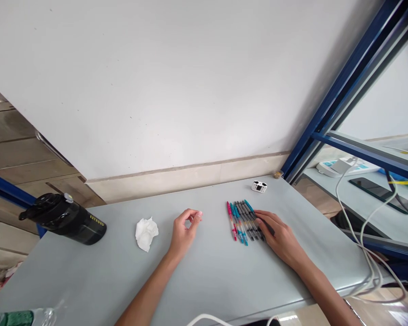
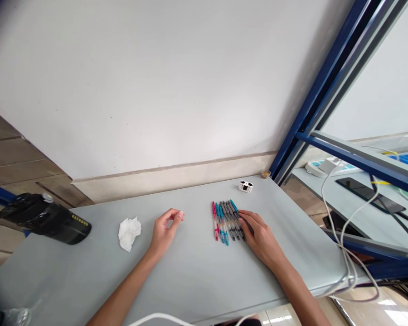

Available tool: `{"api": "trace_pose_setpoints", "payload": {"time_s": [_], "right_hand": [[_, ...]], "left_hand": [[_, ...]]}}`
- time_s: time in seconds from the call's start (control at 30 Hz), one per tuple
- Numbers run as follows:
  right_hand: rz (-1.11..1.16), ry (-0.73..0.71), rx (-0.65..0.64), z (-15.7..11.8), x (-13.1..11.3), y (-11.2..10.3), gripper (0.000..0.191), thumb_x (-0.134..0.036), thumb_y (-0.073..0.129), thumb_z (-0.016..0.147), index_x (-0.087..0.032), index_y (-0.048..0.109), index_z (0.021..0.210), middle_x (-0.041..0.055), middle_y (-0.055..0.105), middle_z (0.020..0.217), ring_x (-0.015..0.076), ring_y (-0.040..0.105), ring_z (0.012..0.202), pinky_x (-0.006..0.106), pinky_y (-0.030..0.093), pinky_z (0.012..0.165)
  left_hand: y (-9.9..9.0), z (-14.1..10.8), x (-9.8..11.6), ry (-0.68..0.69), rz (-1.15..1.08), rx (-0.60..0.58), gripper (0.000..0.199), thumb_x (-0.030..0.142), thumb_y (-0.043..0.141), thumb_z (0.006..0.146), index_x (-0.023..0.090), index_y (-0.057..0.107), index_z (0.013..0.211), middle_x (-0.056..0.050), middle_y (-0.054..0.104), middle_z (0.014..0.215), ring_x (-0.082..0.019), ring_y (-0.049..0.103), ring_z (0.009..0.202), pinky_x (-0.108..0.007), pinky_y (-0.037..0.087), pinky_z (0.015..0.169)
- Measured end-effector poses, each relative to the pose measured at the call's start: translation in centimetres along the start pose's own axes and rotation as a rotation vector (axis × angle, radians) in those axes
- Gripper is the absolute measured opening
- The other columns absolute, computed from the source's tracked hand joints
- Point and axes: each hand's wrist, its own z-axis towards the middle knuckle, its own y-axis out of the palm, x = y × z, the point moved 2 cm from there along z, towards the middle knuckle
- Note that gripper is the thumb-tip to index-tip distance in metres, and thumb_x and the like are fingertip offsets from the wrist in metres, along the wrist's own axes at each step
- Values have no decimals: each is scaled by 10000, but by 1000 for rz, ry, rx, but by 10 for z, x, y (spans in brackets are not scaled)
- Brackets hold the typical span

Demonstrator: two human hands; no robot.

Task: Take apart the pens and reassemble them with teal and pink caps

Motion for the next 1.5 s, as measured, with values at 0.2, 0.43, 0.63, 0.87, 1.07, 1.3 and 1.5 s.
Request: {"api": "trace_pose_setpoints", "payload": {"time_s": [0.2,0.43,0.63,0.87,1.07,1.3,1.5], "right_hand": [[1,-17,42,1,-5,-5,313,-424,467,1135,-262,700,1269,108,730,1342,289,720,1184,453,585,1023],[28,142,187,-5,-7,-16,363,-492,454,1134,-245,709,1059,71,761,1071,219,692,858,316,501,666],[71,406,356,-14,-5,-27,586,-630,412,1110,-232,448,682,-32,444,611,147,396,568,312,337,588],[120,523,426,-17,-8,-32,609,-672,523,1037,-255,290,660,-44,257,628,147,291,599,328,255,582],[101,520,401,-14,-13,-32,613,-662,552,1008,-266,225,673,-40,191,662,141,234,607,327,229,564],[100,489,394,-15,-13,-32,593,-615,565,1008,-268,214,680,-41,179,657,142,219,608,329,217,554],[113,507,372,-15,-13,-32,594,-631,561,1001,-261,209,697,-36,180,683,143,219,627,331,222,577]], "left_hand": [[2,1,-2,-46,-35,17,408,585,635,1039,219,781,930,-66,772,914,-244,703,940,-338,502,892],[-5,5,-5,-161,-283,170,472,643,654,1013,201,756,879,-46,673,824,-182,613,805,-288,488,762],[-13,11,-7,-276,-617,257,540,629,718,977,207,511,712,41,443,653,-95,346,539,-254,317,530],[-16,13,-4,-335,-764,222,615,522,815,925,221,351,656,89,229,613,-80,193,509,-253,216,477],[-16,12,-4,-344,-777,196,684,474,817,922,232,242,640,97,140,598,-85,125,510,-277,185,473],[-16,12,-8,-357,-757,188,715,479,834,892,235,211,641,100,129,594,-80,118,505,-292,171,476],[-15,11,-7,-343,-747,187,694,459,818,913,234,221,638,98,133,603,-81,125,513,-285,179,484]]}}
